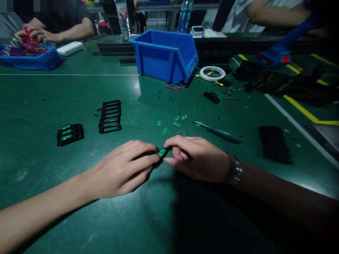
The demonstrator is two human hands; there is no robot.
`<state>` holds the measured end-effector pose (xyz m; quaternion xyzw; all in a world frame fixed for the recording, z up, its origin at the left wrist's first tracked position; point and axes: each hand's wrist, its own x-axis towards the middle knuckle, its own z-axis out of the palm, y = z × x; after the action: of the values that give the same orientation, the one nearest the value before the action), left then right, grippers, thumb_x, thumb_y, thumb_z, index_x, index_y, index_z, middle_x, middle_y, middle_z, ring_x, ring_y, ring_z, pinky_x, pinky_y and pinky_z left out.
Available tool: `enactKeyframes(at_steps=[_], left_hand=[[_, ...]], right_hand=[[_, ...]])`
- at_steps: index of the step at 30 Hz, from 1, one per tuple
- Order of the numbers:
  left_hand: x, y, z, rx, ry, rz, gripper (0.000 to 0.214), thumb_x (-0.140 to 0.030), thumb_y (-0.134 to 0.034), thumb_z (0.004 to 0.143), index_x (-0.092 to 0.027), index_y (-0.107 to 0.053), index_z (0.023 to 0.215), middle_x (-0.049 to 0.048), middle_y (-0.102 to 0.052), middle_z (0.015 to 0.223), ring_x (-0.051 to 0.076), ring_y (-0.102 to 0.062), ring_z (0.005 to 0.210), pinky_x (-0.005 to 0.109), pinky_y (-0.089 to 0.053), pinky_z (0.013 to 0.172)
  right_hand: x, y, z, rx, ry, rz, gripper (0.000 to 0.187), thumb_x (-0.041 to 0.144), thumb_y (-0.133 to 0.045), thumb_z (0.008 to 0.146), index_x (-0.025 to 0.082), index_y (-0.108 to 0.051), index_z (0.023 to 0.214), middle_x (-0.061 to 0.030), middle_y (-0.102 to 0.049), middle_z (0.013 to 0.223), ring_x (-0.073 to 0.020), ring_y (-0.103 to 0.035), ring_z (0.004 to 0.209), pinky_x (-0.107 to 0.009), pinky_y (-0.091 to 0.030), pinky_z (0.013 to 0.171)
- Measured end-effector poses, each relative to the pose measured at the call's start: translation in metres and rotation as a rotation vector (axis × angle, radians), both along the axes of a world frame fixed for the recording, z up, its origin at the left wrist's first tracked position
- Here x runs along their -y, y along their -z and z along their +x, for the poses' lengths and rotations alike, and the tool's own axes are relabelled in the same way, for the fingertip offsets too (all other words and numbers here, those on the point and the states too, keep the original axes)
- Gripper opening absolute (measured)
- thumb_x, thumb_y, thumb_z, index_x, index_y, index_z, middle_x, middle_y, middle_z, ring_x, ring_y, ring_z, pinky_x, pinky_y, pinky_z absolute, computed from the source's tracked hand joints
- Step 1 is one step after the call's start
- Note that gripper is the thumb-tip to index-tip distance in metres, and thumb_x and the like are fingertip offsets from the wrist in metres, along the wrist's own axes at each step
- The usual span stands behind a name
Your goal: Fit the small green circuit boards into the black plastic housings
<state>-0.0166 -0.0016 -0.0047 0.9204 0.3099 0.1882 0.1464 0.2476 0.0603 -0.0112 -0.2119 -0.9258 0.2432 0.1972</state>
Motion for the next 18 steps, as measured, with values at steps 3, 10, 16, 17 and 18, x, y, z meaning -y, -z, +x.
enactKeyframes(at_steps=[3,10,16,17,18], left_hand=[[0.0000,-0.0005,0.0009,-0.004,-0.002,0.000,0.035,-0.014,-0.055,0.097,-0.014,-0.057,0.132,0.0136,-0.057,0.133,0.023,-0.057,0.116,0.038,-0.048,0.100],[0.0008,-0.0009,0.0003,-0.012,-0.022,0.012,0.035,-0.014,-0.056,0.096,-0.014,-0.057,0.131,0.0135,-0.058,0.134,0.023,-0.058,0.117,0.038,-0.047,0.101],[-0.0005,-0.0004,0.0008,0.008,-0.058,0.043,0.035,-0.012,-0.057,0.095,-0.013,-0.057,0.130,0.0144,-0.058,0.133,0.025,-0.057,0.120,0.040,-0.047,0.102],[-0.0005,-0.0006,0.0011,0.011,-0.066,0.047,0.035,-0.011,-0.058,0.095,-0.013,-0.057,0.130,0.0145,-0.058,0.133,0.025,-0.057,0.120,0.040,-0.047,0.102],[-0.0004,-0.0009,0.0013,0.012,-0.074,0.052,0.035,-0.011,-0.058,0.095,-0.013,-0.057,0.130,0.0146,-0.058,0.133,0.025,-0.057,0.120,0.040,-0.047,0.102]], right_hand=[[-0.0012,0.0003,-0.0009,-0.005,-0.012,0.005,0.020,0.029,-0.059,0.098,0.016,-0.056,0.113,0.0048,-0.054,0.071,-0.0125,-0.053,0.067,-0.027,-0.041,0.068],[-0.0015,0.0003,-0.0018,-0.031,-0.016,0.005,0.017,0.028,-0.059,0.098,0.016,-0.058,0.110,0.0052,-0.053,0.068,-0.0121,-0.051,0.065,-0.026,-0.041,0.069],[-0.0013,-0.0004,-0.0009,-0.017,-0.020,-0.013,0.019,0.027,-0.059,0.097,0.014,-0.059,0.112,0.0049,-0.053,0.069,-0.0124,-0.052,0.066,-0.027,-0.042,0.069],[-0.0015,-0.0002,-0.0007,-0.022,-0.021,-0.016,0.020,0.028,-0.060,0.097,0.014,-0.059,0.112,0.0051,-0.052,0.069,-0.0123,-0.052,0.066,-0.027,-0.042,0.070],[-0.0018,0.0002,-0.0006,-0.025,-0.025,-0.021,0.020,0.028,-0.060,0.097,0.015,-0.059,0.111,0.0052,-0.052,0.069,-0.0123,-0.051,0.066,-0.027,-0.041,0.070]])
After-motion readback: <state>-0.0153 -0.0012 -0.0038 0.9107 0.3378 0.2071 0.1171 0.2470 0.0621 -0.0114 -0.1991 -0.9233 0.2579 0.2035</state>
